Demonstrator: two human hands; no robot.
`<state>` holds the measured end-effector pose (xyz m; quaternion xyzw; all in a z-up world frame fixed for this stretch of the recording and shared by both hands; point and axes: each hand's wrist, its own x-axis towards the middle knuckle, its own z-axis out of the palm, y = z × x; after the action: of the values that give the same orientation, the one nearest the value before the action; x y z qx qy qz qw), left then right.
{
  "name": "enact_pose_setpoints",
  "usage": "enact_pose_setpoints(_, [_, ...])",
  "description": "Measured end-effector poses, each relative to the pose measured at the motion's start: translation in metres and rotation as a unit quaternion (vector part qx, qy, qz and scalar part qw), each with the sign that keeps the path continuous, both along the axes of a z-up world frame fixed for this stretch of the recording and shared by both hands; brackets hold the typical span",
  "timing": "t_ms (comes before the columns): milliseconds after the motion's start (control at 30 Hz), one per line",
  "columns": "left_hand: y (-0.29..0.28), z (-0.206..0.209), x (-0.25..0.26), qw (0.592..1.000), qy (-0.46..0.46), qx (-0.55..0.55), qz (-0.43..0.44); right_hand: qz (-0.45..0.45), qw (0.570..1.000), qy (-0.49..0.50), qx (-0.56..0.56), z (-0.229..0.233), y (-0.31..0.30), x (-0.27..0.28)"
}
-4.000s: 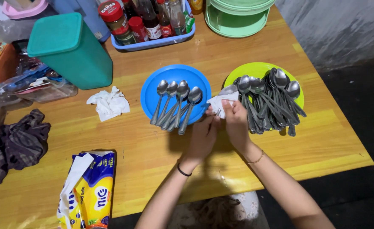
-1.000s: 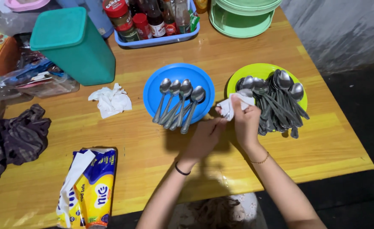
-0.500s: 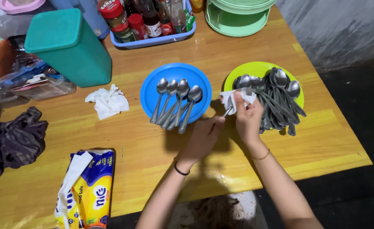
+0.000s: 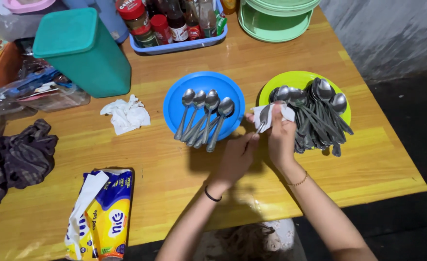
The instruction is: Wiping metal spoons with a tissue and moving them from a blue plate to a yellow plate
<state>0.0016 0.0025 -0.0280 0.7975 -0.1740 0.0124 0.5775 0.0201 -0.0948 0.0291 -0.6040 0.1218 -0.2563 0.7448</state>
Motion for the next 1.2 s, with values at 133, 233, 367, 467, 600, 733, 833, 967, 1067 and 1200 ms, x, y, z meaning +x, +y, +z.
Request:
enact_pose_setpoints(133, [-0.002,0.002,-0.001,0.999,-0.017,-0.022,0.021,0.037,0.997,0.073,-0.016,-0.002,0.007,-0.007])
enact_pose_setpoints(233, [0.001,0.001,0.004,0.998,-0.026,-0.04,0.048,0.105,0.983,0.15,0.028,0.02,0.019,-0.014])
enact_pose_setpoints(367, [0.006,0.016,0.0,0.999,-0.015,-0.012,-0.03,0.049,0.998,-0.029,-0.001,-0.019,-0.021,0.008])
enact_pose_setpoints(467, [0.005,0.015,-0.003,0.999,-0.001,-0.008,-0.048,0.056,0.99,-0.087,0.092,-0.01,-0.018,0.002])
enact_pose_setpoints(600, [-0.002,0.005,0.004,1.0,-0.013,-0.008,-0.002,0.004,0.998,0.046,-0.039,-0.061,-0.014,0.0])
enact_pose_setpoints(733, [0.003,0.015,0.0,0.999,-0.046,-0.012,0.001,0.015,0.999,0.05,-0.014,-0.022,-0.012,0.0])
enact_pose_setpoints(833, [0.004,0.015,-0.004,0.999,-0.017,-0.008,-0.028,0.022,0.99,-0.066,0.119,0.021,-0.003,-0.005])
enact_pose_setpoints(967, [0.004,0.01,-0.002,0.999,-0.036,-0.009,0.007,0.047,0.984,0.137,-0.105,-0.051,-0.017,0.01])
enact_pose_setpoints(1067, [0.003,-0.004,0.008,0.999,-0.028,-0.011,0.016,0.029,0.961,0.206,-0.182,-0.089,-0.03,0.015])
enact_pose_setpoints(1200, [0.029,0.039,0.001,0.997,-0.002,0.017,0.073,0.043,0.981,0.11,-0.151,-0.041,-0.034,0.009])
